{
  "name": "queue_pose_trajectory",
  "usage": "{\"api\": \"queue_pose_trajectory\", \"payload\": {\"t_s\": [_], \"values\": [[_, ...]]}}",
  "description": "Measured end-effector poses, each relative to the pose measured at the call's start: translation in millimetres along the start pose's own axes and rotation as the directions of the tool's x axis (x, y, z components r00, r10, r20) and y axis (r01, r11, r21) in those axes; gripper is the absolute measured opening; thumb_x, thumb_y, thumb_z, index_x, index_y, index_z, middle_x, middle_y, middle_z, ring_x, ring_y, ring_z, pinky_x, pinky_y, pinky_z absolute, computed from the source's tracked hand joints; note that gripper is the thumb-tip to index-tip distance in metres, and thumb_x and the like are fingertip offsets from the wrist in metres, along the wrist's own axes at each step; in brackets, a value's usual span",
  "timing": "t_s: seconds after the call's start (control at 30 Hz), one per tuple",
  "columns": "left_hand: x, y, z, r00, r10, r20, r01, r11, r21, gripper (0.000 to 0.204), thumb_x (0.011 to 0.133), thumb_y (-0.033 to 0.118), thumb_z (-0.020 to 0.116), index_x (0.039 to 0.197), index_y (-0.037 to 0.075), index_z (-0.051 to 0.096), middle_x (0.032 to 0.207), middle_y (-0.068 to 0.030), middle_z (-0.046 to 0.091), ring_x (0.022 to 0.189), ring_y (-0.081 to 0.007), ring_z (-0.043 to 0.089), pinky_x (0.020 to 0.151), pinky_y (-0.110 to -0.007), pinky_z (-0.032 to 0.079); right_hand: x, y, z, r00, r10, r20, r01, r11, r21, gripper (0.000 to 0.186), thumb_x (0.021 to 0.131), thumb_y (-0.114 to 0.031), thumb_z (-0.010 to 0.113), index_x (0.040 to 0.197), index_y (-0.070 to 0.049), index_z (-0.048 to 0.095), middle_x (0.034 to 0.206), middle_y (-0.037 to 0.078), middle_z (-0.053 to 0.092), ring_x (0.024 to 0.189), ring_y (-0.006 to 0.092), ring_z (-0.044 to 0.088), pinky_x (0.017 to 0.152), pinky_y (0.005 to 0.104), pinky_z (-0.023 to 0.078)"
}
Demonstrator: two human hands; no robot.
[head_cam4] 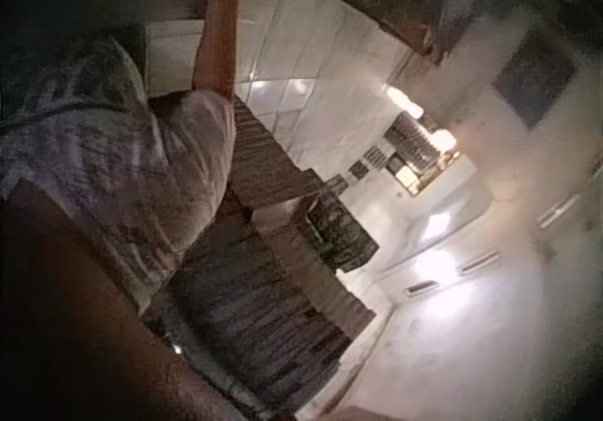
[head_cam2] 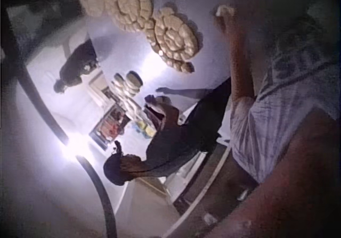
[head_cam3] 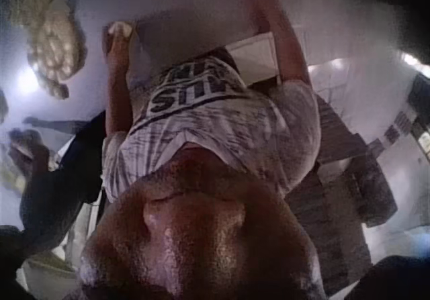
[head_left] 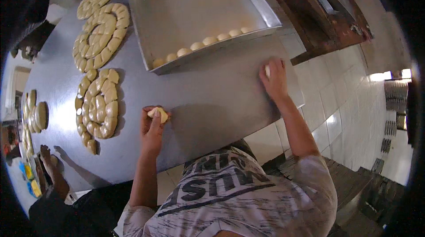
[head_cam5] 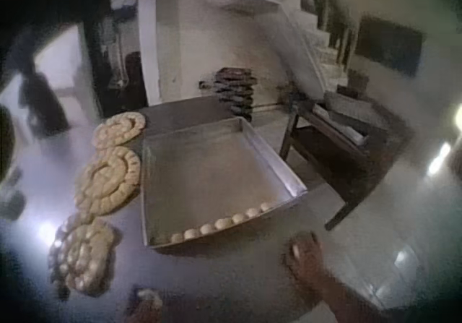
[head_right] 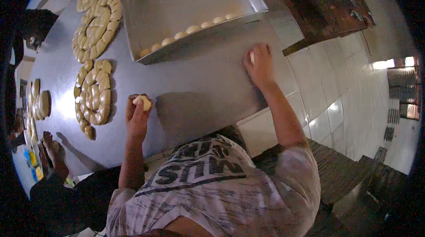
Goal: The person rolls small pieces of dough by hand on a metal table and places them into a rectangular metal baking tray.
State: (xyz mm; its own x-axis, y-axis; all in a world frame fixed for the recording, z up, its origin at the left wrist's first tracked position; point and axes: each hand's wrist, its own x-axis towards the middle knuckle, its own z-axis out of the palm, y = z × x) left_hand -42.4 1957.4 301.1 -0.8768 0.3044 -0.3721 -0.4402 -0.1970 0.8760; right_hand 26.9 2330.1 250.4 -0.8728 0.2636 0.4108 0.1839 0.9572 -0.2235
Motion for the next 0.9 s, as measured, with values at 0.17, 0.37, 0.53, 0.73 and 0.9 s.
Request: {"api": "queue_pose_trajectory", "payload": {"t_s": [0.17,0.37,0.53,0.73,0.9], "values": [[12.9,-17.7,12.7,0.992,0.122,-0.011,-0.120,0.986,0.115,0.016,0.087,0.005,0.056,0.084,0.012,0.042,0.082,0.0022,0.044,0.073,-0.0079,0.041,0.064,-0.023,0.037,-5.1,-34.9,-3.5,1.000,-0.012,0.019,0.007,0.969,0.247,0.017,0.072,-0.004,0.061,0.089,-0.005,0.057,0.089,0.012,0.058,0.096,0.0291,0.054,0.087,0.0375,0.042],[6.9,-10.6,18.9,0.979,0.106,-0.174,-0.048,0.950,0.308,0.026,0.083,0.003,0.061,0.075,0.014,0.039,0.073,0.0063,0.036,0.067,-0.0038,0.035,0.060,-0.019,0.031,71.8,35.1,-44.4,0.909,0.279,0.310,-0.417,0.607,0.676,0.025,0.081,-0.017,0.061,0.101,-0.003,0.061,0.085,0.011,0.061,0.085,0.0249,0.059,0.081,0.0342,0.046],[10.5,-19.4,50.9,0.996,0.072,-0.050,-0.058,0.968,0.244,0.018,0.084,0.006,0.060,0.082,0.013,0.044,0.074,0.0052,0.041,0.065,-0.0058,0.038,0.057,-0.021,0.033,171.5,38.6,-17.0,0.895,0.109,0.433,-0.238,0.937,0.257,0.025,0.087,-0.016,0.054,0.106,-0.001,0.062,0.091,0.006,0.065,0.082,0.0121,0.059,0.075,0.0257,0.046],[2.8,-4.7,72.3,0.986,0.159,0.050,-0.152,0.733,0.664,0.026,0.090,0.015,0.055,0.113,0.006,0.048,0.095,-0.0047,0.058,0.091,-0.0192,0.057,0.078,-0.031,0.046,101.9,-67.0,-42.9,1.000,0.017,0.021,-0.027,0.747,0.664,0.025,0.089,-0.014,0.052,0.109,-0.002,0.060,0.095,0.009,0.065,0.089,0.0169,0.059,0.081,0.0281,0.045],[-19.0,-7.9,44.0,0.887,-0.138,0.441,0.089,0.987,0.131,0.042,0.093,0.023,0.051,0.129,0.002,0.045,0.117,-0.0115,0.057,0.113,-0.0223,0.051,0.094,-0.034,0.042,-6.6,-145.0,-41.6,0.791,-0.170,0.588,-0.462,0.464,0.756,0.029,0.085,-0.006,0.051,0.113,-0.002,0.057,0.108,0.010,0.059,0.103,0.0197,0.054,0.089,0.0313,0.043]]}}
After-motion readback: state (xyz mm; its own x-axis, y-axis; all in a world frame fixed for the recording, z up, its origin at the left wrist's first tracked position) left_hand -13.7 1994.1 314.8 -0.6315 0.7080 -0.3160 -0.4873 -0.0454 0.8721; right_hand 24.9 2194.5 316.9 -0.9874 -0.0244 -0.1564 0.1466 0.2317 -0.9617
